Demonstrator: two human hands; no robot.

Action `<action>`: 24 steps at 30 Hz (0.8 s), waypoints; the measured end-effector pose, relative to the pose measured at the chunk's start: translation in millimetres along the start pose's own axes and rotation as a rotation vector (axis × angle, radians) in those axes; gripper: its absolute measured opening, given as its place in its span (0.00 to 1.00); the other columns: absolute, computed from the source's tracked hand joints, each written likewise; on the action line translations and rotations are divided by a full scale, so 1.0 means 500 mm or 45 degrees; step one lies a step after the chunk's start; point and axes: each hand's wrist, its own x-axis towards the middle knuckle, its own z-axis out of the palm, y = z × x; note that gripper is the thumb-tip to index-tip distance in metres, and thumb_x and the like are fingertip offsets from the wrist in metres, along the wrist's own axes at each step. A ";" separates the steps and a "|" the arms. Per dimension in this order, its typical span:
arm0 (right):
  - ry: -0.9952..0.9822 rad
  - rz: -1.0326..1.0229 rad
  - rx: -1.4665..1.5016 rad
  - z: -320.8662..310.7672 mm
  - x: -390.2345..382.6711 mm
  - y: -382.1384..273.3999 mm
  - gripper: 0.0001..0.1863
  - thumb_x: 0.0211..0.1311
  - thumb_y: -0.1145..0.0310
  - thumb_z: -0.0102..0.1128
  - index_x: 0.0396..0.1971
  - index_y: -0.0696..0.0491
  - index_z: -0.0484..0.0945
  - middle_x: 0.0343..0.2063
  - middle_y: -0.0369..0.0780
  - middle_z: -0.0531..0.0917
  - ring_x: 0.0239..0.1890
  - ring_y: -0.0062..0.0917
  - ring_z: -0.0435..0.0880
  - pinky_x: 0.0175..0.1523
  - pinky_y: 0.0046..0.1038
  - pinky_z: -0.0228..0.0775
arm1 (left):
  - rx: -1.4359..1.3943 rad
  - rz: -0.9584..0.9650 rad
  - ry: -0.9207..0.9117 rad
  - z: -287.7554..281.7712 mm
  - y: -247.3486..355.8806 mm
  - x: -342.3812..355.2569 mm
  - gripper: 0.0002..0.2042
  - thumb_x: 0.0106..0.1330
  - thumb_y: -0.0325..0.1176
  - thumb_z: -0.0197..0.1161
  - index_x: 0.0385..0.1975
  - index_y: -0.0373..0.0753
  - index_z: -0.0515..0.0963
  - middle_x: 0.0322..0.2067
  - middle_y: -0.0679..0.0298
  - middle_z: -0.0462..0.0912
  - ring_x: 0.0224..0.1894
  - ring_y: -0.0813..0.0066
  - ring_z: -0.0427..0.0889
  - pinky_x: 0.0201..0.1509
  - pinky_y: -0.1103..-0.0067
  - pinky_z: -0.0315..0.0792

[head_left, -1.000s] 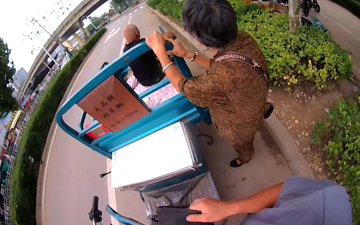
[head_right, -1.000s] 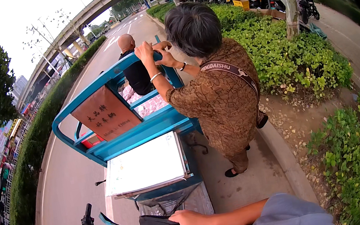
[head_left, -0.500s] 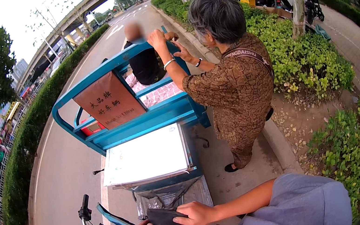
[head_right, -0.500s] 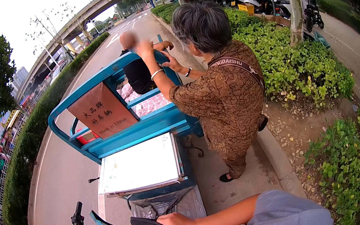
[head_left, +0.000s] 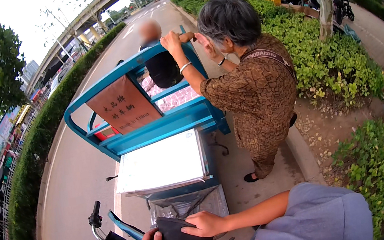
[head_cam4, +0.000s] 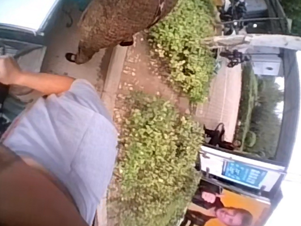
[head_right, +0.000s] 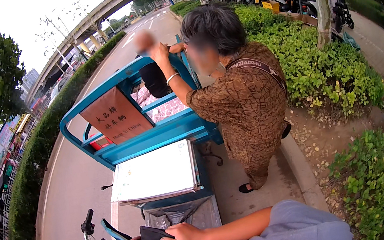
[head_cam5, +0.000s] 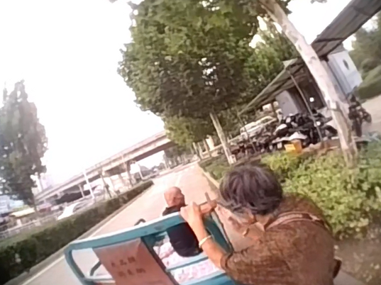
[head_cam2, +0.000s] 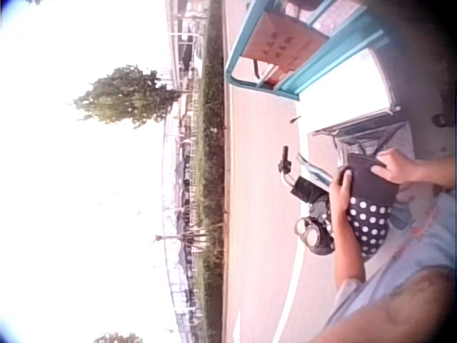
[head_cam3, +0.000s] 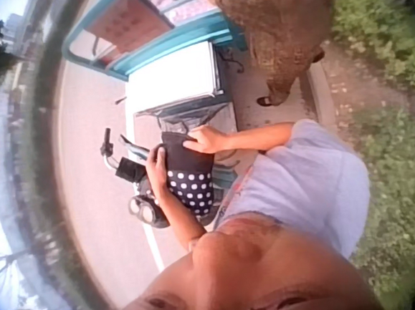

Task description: The person inspects a blue electric scooter's front wheel and suspension, then removes a bicycle wheel and detaches its hub motor. The person handles the wheel and motor components on the ground near a roadside repair area.

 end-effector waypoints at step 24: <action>-0.061 -0.033 0.074 0.008 0.004 0.009 0.23 0.63 0.54 0.52 0.21 0.60 0.71 0.21 0.51 0.74 0.29 0.49 0.76 0.33 0.41 0.67 | 0.052 0.223 0.098 -0.064 0.119 0.071 0.14 0.62 0.33 0.59 0.41 0.30 0.76 0.33 0.61 0.81 0.33 0.76 0.77 0.40 0.81 0.71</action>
